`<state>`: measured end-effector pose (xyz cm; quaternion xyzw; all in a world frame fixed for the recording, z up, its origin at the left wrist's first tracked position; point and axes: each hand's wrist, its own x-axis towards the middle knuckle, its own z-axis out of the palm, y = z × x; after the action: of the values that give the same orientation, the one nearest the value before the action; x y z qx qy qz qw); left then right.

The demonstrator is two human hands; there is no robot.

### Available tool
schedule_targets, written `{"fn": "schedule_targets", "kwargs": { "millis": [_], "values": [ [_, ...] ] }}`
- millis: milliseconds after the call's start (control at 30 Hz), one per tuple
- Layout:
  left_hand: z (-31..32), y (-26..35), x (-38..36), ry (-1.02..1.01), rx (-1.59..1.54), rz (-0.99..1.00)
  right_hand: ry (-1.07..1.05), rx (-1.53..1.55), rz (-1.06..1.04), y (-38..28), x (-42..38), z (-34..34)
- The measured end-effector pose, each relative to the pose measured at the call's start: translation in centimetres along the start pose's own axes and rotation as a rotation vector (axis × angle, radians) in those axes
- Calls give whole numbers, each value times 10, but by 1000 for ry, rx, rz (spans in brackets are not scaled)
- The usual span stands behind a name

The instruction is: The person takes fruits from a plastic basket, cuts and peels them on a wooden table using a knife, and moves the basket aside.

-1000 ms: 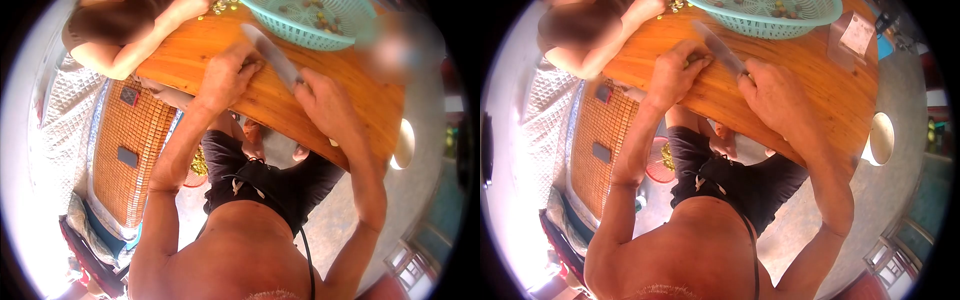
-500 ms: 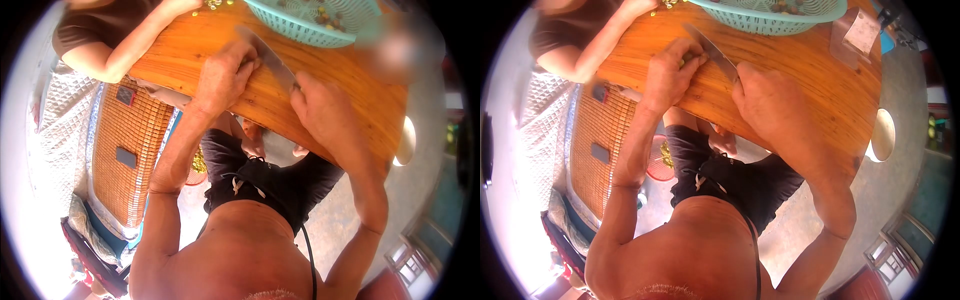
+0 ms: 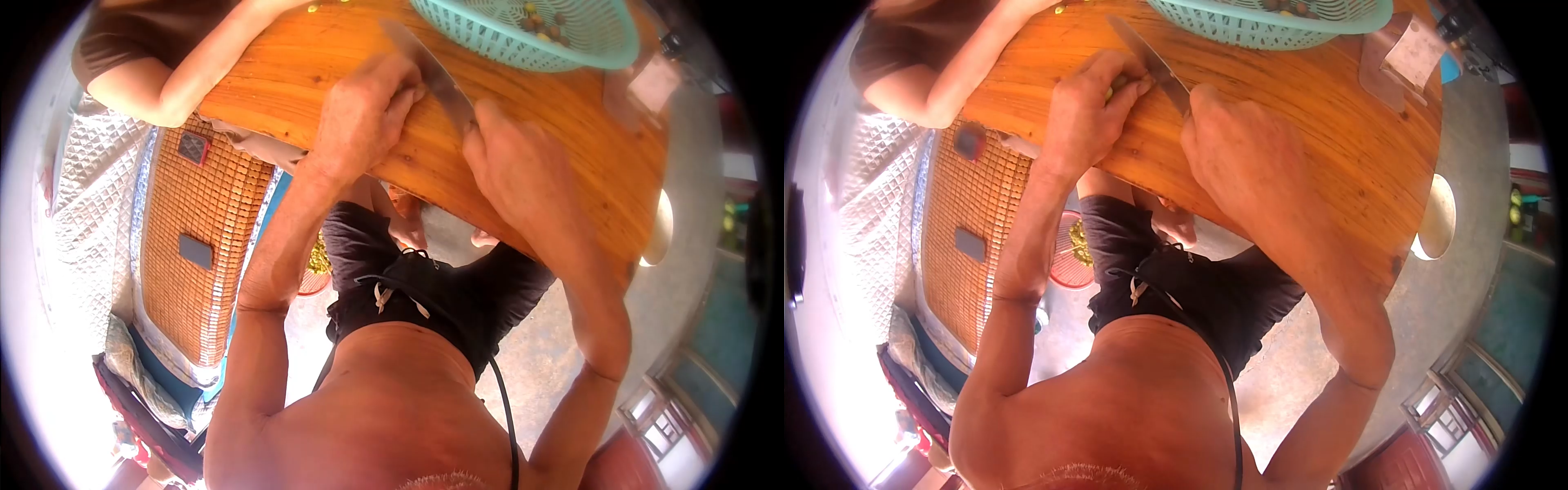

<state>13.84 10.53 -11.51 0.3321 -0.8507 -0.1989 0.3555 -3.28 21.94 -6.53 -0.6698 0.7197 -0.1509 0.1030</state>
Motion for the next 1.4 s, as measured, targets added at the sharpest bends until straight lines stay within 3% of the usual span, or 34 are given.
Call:
{"fn": "schedule_targets", "kwargs": {
  "millis": [667, 933, 1000, 1167, 1333, 1400],
  "values": [
    [1, -1, 1, -1, 38, 7, 56, 66, -43, 0, 18, 7],
    [2, 3, 5, 32, 95, -85, 30, 210, -82, 16, 3, 4],
    [5, -6, 10, 63, 134, -100, 11, 177, 49, 19, -11, -3],
    [3, -39, 36, 136, 215, -68, 47, 254, 23, 36, -18, -2],
    [-20, -35, 33, -39, -283, -413, 52, 270, 21, 41, -19, 0],
    [-18, -36, 26, -4, -229, -341, 23, 302, 51, 38, -18, -4]
  ]
}}
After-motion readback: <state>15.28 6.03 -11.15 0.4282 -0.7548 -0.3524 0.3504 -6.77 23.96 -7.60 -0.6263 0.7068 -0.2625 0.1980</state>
